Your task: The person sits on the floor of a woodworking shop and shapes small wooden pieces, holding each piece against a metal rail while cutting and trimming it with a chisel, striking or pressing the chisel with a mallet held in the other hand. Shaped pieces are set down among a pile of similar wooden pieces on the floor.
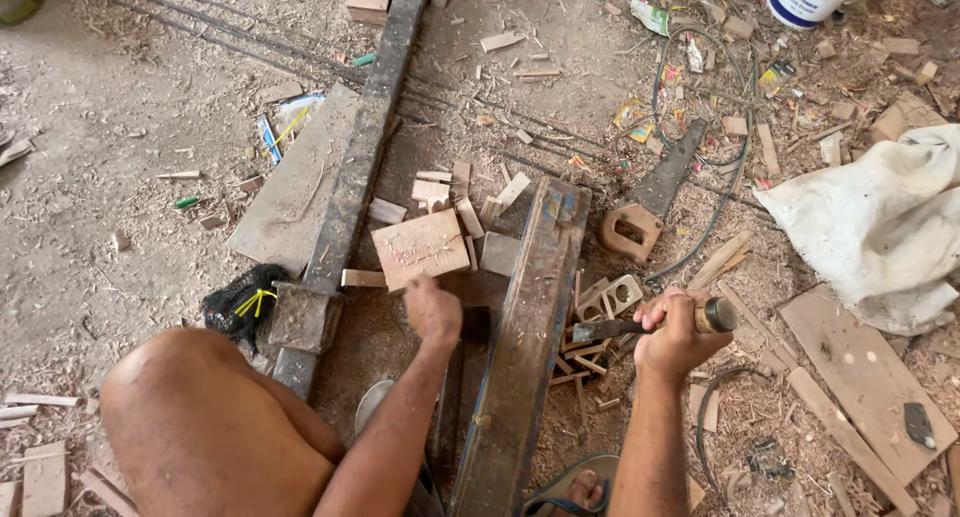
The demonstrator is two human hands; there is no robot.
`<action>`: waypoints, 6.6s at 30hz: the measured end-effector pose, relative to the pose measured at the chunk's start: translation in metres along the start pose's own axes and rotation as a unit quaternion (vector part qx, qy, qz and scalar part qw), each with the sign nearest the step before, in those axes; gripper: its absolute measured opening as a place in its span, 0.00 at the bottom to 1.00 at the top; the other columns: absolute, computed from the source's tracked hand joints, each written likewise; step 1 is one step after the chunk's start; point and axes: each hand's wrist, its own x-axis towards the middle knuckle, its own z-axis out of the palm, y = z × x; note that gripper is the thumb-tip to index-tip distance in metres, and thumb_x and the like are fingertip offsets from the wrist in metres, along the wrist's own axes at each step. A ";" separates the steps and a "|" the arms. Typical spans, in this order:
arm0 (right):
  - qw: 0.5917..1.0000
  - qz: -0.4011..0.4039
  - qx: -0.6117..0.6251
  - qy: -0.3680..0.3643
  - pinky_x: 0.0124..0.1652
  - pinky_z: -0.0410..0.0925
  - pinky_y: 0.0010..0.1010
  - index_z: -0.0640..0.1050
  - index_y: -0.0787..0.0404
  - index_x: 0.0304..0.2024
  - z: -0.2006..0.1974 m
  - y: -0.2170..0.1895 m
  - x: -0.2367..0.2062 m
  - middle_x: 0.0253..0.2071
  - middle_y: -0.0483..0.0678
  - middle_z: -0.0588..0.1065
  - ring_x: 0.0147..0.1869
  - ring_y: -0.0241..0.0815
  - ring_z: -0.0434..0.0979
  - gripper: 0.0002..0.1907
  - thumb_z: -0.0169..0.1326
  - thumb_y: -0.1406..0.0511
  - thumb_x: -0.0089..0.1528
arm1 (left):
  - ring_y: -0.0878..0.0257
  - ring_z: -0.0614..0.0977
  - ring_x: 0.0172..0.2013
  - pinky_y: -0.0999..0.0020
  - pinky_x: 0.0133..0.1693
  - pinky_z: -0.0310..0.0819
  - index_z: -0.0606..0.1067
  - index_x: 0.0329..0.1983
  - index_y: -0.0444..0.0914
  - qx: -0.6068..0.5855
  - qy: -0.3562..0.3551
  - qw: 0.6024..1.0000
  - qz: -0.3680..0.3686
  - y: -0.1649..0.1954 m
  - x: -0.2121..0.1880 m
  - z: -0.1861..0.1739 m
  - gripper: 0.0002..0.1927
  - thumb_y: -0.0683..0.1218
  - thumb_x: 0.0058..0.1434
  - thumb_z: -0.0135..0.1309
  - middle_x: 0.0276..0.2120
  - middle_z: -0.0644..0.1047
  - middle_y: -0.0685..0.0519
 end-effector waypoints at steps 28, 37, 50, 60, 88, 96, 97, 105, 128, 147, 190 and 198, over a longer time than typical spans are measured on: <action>1.000 -0.006 0.011 -0.016 0.17 0.63 0.33 0.70 0.65 0.24 0.018 -0.007 -0.006 0.18 0.49 0.68 0.16 0.36 0.64 0.09 0.45 0.78 0.59 | 0.58 0.85 0.38 0.67 0.38 0.83 0.77 0.51 0.33 -0.226 -0.127 0.959 0.118 0.028 0.024 -0.046 0.10 0.40 0.67 0.54 0.41 0.82 0.44; 0.999 -0.009 0.041 -0.002 0.19 0.64 0.33 0.71 0.65 0.25 0.025 -0.020 -0.005 0.18 0.47 0.67 0.17 0.36 0.65 0.08 0.45 0.77 0.59 | 0.61 0.85 0.39 0.63 0.47 0.86 0.79 0.50 0.32 -0.437 -0.396 0.804 0.079 0.056 0.011 -0.046 0.14 0.39 0.61 0.60 0.40 0.83 0.46; 0.999 0.001 0.035 -0.002 0.20 0.65 0.33 0.72 0.65 0.27 0.028 -0.029 -0.012 0.18 0.46 0.67 0.18 0.36 0.65 0.07 0.47 0.75 0.60 | 0.58 0.85 0.41 0.62 0.48 0.85 0.75 0.49 0.31 -0.454 -0.403 0.794 0.031 0.039 -0.009 -0.008 0.15 0.37 0.59 0.63 0.42 0.81 0.46; 0.998 -0.007 0.054 -0.027 0.20 0.65 0.33 0.71 0.63 0.26 0.033 -0.027 -0.015 0.19 0.45 0.67 0.18 0.36 0.66 0.09 0.49 0.74 0.62 | 0.60 0.86 0.45 0.66 0.48 0.85 0.77 0.43 0.39 -0.250 -0.318 0.878 0.258 0.054 -0.046 -0.009 0.07 0.37 0.62 0.58 0.44 0.83 0.49; 0.996 0.026 0.057 -0.062 0.23 0.66 0.33 0.72 0.64 0.29 0.041 -0.022 -0.026 0.19 0.45 0.68 0.20 0.36 0.65 0.06 0.51 0.74 0.62 | 0.65 0.85 0.34 0.70 0.38 0.85 0.82 0.40 0.35 -0.374 -0.383 0.842 -0.067 0.023 -0.029 0.031 0.09 0.39 0.55 0.66 0.39 0.85 0.45; 0.998 0.011 0.039 -0.053 0.21 0.68 0.33 0.73 0.63 0.28 0.041 -0.022 -0.023 0.18 0.45 0.67 0.19 0.35 0.67 0.06 0.51 0.74 0.61 | 0.65 0.83 0.32 0.67 0.35 0.84 0.85 0.42 0.44 -0.247 -0.346 0.905 0.030 0.032 -0.049 0.007 0.08 0.46 0.59 0.64 0.39 0.84 0.56; 0.998 0.010 0.039 -0.055 0.21 0.67 0.33 0.73 0.63 0.28 0.042 -0.022 -0.023 0.19 0.45 0.67 0.19 0.35 0.66 0.06 0.51 0.74 0.61 | 0.65 0.84 0.33 0.67 0.37 0.85 0.85 0.43 0.44 -0.230 -0.346 0.908 0.060 0.033 -0.053 0.005 0.09 0.45 0.59 0.63 0.40 0.83 0.56; 0.996 -0.011 0.031 -0.085 0.22 0.66 0.32 0.73 0.64 0.28 0.045 -0.022 -0.024 0.19 0.45 0.67 0.19 0.35 0.66 0.07 0.49 0.74 0.62 | 0.55 0.83 0.39 0.58 0.43 0.81 0.83 0.42 0.37 -0.179 -0.258 0.917 0.246 0.035 -0.072 -0.005 0.07 0.42 0.62 0.60 0.40 0.79 0.49; 0.952 -0.190 -0.086 -0.224 0.16 0.69 0.21 0.75 0.59 0.28 0.092 0.027 -0.078 0.19 0.44 0.72 0.19 0.32 0.74 0.06 0.57 0.67 0.59 | 0.54 0.81 0.41 0.68 0.32 0.82 0.79 0.45 0.36 0.086 0.107 0.884 0.446 0.076 -0.080 -0.030 0.09 0.43 0.63 0.60 0.41 0.77 0.45; 0.976 -0.095 -0.133 -0.142 0.15 0.66 0.24 0.73 0.58 0.21 0.087 0.024 -0.038 0.15 0.44 0.70 0.16 0.32 0.71 0.11 0.55 0.70 0.60 | 0.52 0.85 0.38 0.60 0.40 0.83 0.80 0.43 0.35 -0.238 -0.176 0.858 0.419 0.050 -0.060 -0.043 0.10 0.40 0.59 0.61 0.43 0.81 0.46; 0.986 -0.079 -0.022 -0.144 0.22 0.63 0.29 0.74 0.63 0.32 0.076 -0.009 -0.027 0.24 0.45 0.71 0.23 0.35 0.68 0.08 0.51 0.73 0.67 | 0.38 0.79 0.40 0.50 0.39 0.77 0.75 0.37 0.33 -0.310 -0.140 0.823 0.455 0.048 -0.066 -0.026 0.02 0.35 0.62 0.54 0.39 0.77 0.41; 0.982 -0.092 -0.021 -0.164 0.23 0.66 0.28 0.74 0.65 0.30 0.066 0.019 -0.032 0.22 0.45 0.73 0.22 0.35 0.72 0.10 0.54 0.70 0.68 | 0.40 0.79 0.37 0.51 0.38 0.76 0.77 0.38 0.34 -0.316 -0.138 0.820 0.457 0.042 -0.061 -0.013 0.04 0.35 0.62 0.52 0.36 0.77 0.40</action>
